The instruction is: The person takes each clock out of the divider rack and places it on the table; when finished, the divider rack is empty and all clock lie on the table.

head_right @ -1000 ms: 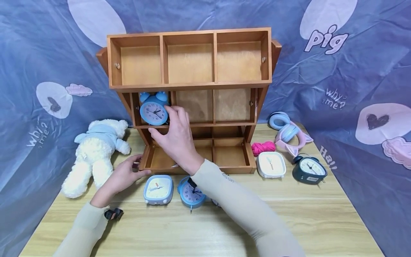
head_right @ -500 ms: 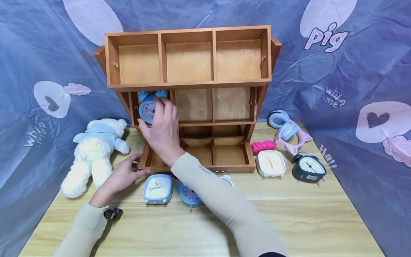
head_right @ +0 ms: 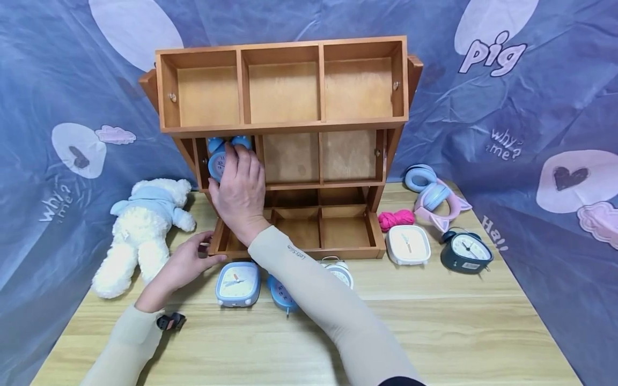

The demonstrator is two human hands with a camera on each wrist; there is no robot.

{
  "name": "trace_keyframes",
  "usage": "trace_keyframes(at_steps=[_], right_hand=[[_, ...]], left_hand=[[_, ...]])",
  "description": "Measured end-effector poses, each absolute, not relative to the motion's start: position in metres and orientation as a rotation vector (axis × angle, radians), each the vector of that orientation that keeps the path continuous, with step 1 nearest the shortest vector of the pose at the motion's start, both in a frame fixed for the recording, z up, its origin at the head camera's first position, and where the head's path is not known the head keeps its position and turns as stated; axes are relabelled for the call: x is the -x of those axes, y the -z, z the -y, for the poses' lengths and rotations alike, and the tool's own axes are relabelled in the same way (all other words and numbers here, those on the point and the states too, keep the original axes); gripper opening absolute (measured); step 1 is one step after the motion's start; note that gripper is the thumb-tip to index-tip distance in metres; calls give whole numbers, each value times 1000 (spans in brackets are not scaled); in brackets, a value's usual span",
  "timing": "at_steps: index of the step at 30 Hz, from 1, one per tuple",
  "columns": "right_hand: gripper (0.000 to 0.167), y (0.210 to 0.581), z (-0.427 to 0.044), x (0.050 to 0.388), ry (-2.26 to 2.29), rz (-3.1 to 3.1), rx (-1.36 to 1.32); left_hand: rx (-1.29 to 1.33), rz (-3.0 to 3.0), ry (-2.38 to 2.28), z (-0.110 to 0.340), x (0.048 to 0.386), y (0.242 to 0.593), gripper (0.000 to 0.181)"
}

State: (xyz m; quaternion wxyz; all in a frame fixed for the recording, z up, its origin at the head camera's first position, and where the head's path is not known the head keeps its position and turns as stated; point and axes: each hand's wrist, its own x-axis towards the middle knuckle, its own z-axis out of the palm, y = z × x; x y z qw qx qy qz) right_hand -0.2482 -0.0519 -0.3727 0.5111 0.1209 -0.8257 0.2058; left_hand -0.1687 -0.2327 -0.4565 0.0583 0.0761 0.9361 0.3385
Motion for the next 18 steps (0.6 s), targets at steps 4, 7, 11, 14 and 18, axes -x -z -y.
trace_keyframes(at_steps=[4,7,11,14,18], right_hand=[[84,375,53,250,-470,1977,-280],[81,375,51,251,-472,1973,-292],[76,374,50,251,-509,1970,-323],[75,372,49,250,-535,1971,-337],[74,369,47,247,-563,1979,-346]], left_hand=[[-238,-2839,-1028,233,169,457,81],[-238,-2843,-1034,232,169,457,80],[-236,-2854,-1032,233,169,457,78],[-238,-2854,-1028,233,169,456,78],[-228,-2846,-1028,233,168,456,79]])
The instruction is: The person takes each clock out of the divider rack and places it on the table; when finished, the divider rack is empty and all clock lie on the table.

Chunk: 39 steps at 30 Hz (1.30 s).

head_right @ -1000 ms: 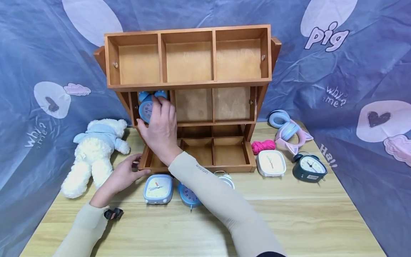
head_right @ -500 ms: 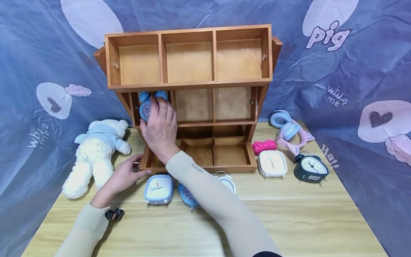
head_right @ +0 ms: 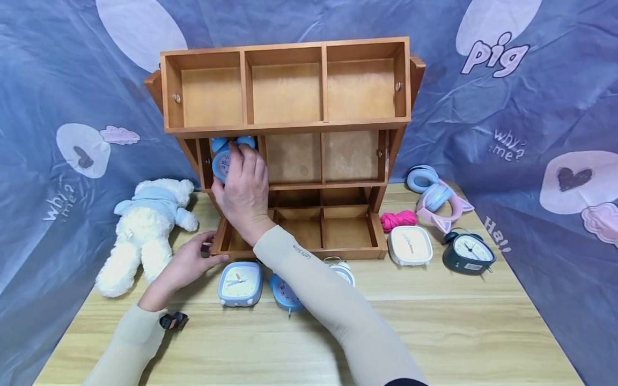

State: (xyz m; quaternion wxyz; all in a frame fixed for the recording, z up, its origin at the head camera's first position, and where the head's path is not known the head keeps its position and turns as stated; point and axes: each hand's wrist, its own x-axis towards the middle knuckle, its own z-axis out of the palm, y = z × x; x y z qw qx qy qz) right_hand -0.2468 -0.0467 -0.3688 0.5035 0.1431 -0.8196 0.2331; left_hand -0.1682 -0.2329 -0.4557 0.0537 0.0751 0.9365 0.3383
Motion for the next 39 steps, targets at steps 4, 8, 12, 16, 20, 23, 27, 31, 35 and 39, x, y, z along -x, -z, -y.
trace_keyframes(at_steps=[4,8,12,16,20,23,27,31,35,39], right_hand=[[75,366,44,245,-586,1973,-356],[79,363,41,243,-612,1960,-363],[80,359,38,241,-637,1962,-378],[81,355,36,237,-662,1965,-407],[82,352,34,233,-686,1965,-438],[82,351,32,230,-698,1973,-462],[81,350,29,225,-702,1981,-479],[82,349,27,222,-708,1985,-480],[80,349,24,219,-719,1986,-485],[77,348,22,215,-727,2006,-495]], left_hand=[[-224,-2845,-1026,233,168,456,79],[-229,-2850,-1020,233,169,457,79],[-231,-2848,-1021,232,169,457,79],[-229,-2843,-1027,232,169,456,78],[-230,-2834,-1035,232,169,456,79],[-230,-2828,-1036,232,169,456,79],[-226,-2823,-1034,232,169,456,79],[-223,-2827,-1030,232,168,456,79],[-221,-2834,-1024,232,168,455,79],[-216,-2835,-1024,232,167,454,80]])
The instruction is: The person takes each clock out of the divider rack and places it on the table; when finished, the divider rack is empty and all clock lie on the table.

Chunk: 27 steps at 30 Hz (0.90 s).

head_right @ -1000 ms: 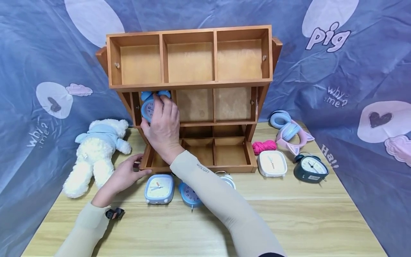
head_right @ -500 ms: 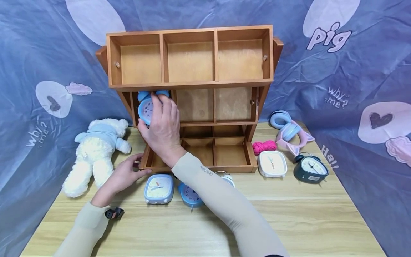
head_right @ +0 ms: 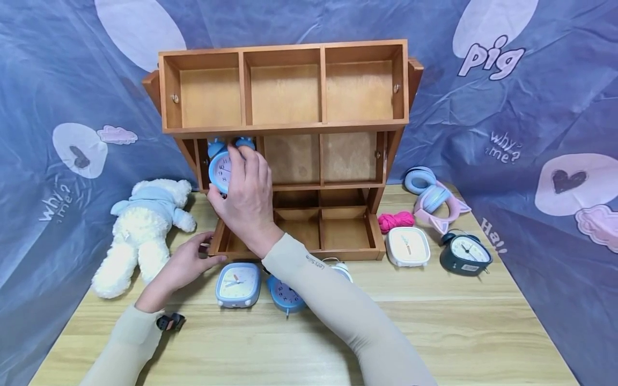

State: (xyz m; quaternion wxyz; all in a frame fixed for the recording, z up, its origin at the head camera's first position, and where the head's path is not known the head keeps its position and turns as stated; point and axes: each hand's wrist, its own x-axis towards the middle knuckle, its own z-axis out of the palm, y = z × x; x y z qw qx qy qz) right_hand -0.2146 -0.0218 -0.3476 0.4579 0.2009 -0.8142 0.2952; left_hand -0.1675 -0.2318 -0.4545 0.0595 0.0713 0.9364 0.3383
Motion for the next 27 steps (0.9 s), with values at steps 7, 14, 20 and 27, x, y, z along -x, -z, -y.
trace_keyframes(at_steps=[7,14,20,27], right_hand=[[77,349,17,209,-743,2032,-491],[81,351,10,205,-746,2051,-491],[81,352,2,200,-777,2056,-505],[81,355,-7,191,-817,2063,-517]], left_hand=[[-220,-2824,-1029,232,167,454,80],[-207,-2820,-1020,231,167,454,79],[-211,-2830,-1007,231,168,455,80],[-212,-2839,-1007,231,168,456,79]])
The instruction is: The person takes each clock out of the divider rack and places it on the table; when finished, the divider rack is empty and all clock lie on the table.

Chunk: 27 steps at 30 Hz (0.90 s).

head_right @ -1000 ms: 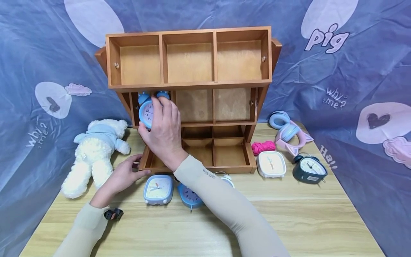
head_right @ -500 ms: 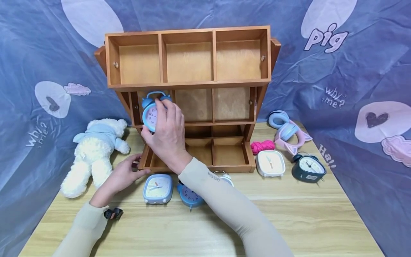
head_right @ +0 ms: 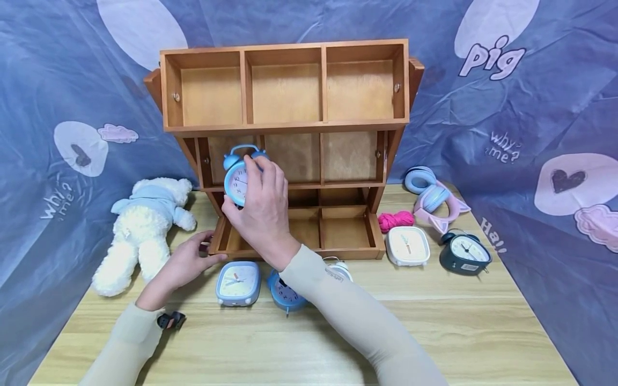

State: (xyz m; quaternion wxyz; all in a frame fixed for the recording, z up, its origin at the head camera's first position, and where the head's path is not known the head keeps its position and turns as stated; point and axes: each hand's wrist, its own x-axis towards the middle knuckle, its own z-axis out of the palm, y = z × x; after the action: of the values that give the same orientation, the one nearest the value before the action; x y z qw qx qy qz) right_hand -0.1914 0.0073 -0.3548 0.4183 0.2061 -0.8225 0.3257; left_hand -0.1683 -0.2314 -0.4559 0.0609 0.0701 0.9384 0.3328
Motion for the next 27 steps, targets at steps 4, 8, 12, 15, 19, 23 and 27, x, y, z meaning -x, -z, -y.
trace_keyframes(at_steps=[4,8,12,15,19,23,27], right_hand=[[81,356,-13,186,-831,2068,-524],[81,357,-20,180,-851,2074,-534],[80,359,-28,174,-874,2081,-531],[80,363,-35,168,-886,2096,-525],[80,371,-44,161,-907,2143,-508],[81,378,-52,156,-922,2170,-496],[81,382,-59,152,-928,2161,-504]], left_hand=[[-217,-2840,-1012,231,169,455,78],[-211,-2842,-1010,230,168,455,78],[-208,-2839,-1015,230,168,456,79],[-206,-2837,-1028,230,168,458,79],[-209,-2845,-1033,231,169,458,78],[-218,-2855,-1032,231,168,457,77],[-216,-2851,-1032,230,168,457,78]])
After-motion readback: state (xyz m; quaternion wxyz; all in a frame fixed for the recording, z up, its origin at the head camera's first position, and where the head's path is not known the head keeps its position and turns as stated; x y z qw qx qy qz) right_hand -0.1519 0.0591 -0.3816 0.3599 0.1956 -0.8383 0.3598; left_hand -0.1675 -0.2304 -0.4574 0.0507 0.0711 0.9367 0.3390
